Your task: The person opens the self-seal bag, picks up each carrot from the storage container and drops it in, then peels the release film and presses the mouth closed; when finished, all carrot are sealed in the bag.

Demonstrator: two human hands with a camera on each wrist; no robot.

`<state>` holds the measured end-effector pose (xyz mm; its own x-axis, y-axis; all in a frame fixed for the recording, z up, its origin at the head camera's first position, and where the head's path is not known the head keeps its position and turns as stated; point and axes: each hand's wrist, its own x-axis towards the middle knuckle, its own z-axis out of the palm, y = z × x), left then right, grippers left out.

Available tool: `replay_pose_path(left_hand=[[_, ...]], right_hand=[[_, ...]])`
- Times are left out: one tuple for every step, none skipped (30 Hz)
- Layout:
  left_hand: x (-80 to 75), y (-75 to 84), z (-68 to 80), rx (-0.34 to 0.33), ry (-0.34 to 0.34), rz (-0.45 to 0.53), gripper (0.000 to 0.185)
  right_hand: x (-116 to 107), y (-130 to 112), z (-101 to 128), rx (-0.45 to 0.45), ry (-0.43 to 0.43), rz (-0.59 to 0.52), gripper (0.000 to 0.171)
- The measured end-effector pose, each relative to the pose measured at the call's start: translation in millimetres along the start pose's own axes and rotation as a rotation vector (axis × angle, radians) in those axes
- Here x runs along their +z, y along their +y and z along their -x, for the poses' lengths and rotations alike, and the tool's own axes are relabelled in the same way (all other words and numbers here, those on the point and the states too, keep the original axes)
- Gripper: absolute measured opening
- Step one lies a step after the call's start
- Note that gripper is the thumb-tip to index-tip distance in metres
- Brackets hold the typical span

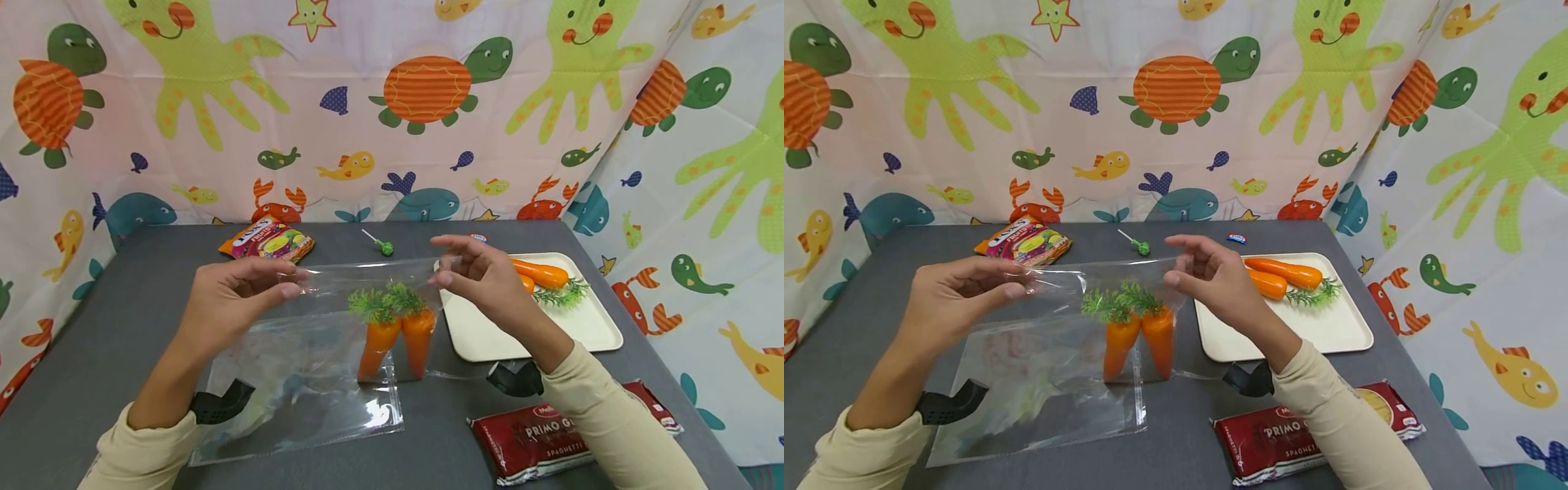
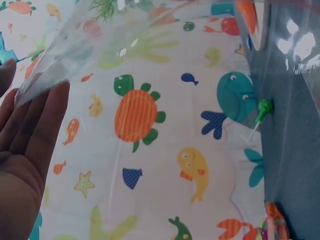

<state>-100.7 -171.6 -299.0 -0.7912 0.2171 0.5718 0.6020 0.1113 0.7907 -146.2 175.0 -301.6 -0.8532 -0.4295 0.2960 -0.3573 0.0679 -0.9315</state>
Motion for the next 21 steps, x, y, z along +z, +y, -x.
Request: replay_pose_path(left_hand=[[1.2,0.1,-0.1,-0.003,0.005,0.022,0.03],[2.5,0.0,-0.2,-0.006,0.011,0.037,0.033],[3.8,-0.4,-0.4,-0.01,0.017,0.055,0.037],[5.4,-1.1,-0.5,-0.014,0.023,0.08,0.042],[7.0,-1.8,-0.6,-0.018,0.027,0.102,0.046],[8.6,-2.7,-0.6,-0.022,0.026,0.116,0.051],[10.1,-3.8,-0.7,-0.025,0.021,0.131,0.054],[11.6,-5.3,-0.7,-0.027,0.015,0.138,0.056],[13.0,-6.5,-0.7,-0.028,0.007,0.152,0.057],[14.3,-7.6,-0.7,-0.031,-0.001,0.165,0.057],[15.3,-8.3,-0.8,-0.034,-0.012,0.17,0.057],[16.0,-9.1,-0.8,-0.042,-0.023,0.168,0.054],[16.6,-9.5,-0.9,-0.057,-0.038,0.17,0.052],[17.1,-9.5,-1.0,-0.077,-0.054,0.176,0.05],[17.5,-9.2,-1.1,-0.097,-0.073,0.189,0.048],[18.1,-9.0,-1.2,-0.115,-0.09,0.193,0.045],[18.6,-8.6,-1.2,-0.132,-0.102,0.195,0.043],[19.1,-8.3,-1.1,-0.147,-0.108,0.187,0.04],[19.8,-8.0,-1.1,-0.155,-0.109,0.188,0.038],[20.1,-7.7,-1.1,-0.154,-0.106,0.19,0.035],[20.4,-7.6,-1.2,-0.146,-0.098,0.189,0.033]], right_hand=[[1.3,-0.2,-0.7,0.02,-0.004,0.015,0.039],[2.9,-0.7,-1.3,0.036,-0.011,0.019,0.037],[4.3,-1.5,-1.9,0.049,-0.019,0.023,0.033],[5.6,-1.8,-2.6,0.055,-0.027,0.024,0.029],[6.7,-2.0,-3.3,0.056,-0.034,0.018,0.024],[8.0,-2.3,-4.0,0.053,-0.042,0.011,0.019],[9.3,-2.5,-4.8,0.049,-0.053,-0.007,0.015],[10.7,-2.7,-5.5,0.047,-0.063,-0.027,0.013],[12.0,-2.5,-6.1,0.045,-0.071,-0.04,0.012],[13.3,-2.7,-6.6,0.043,-0.079,-0.053,0.013],[14.8,-3.2,-6.9,0.044,-0.086,-0.061,0.015],[16.3,-3.7,-7.2,0.051,-0.093,-0.073,0.018],[17.7,-4.2,-7.5,0.061,-0.093,-0.075,0.022],[19.2,-4.6,-7.7,0.07,-0.095,-0.085,0.024],[20.4,-5.2,-7.9,0.075,-0.094,-0.092,0.026],[21.5,-5.7,-8.2,0.075,-0.094,-0.088,0.026],[22.4,-5.8,-8.5,0.074,-0.091,-0.084,0.025],[23.1,-5.7,-8.8,0.07,-0.089,-0.08,0.023],[23.6,-5.9,-9.0,0.06,-0.087,-0.069,0.021],[24.1,-5.9,-9.4,0.048,-0.09,-0.065,0.018],[24.3,-6.1,-9.7,0.036,-0.089,-0.051,0.017]])
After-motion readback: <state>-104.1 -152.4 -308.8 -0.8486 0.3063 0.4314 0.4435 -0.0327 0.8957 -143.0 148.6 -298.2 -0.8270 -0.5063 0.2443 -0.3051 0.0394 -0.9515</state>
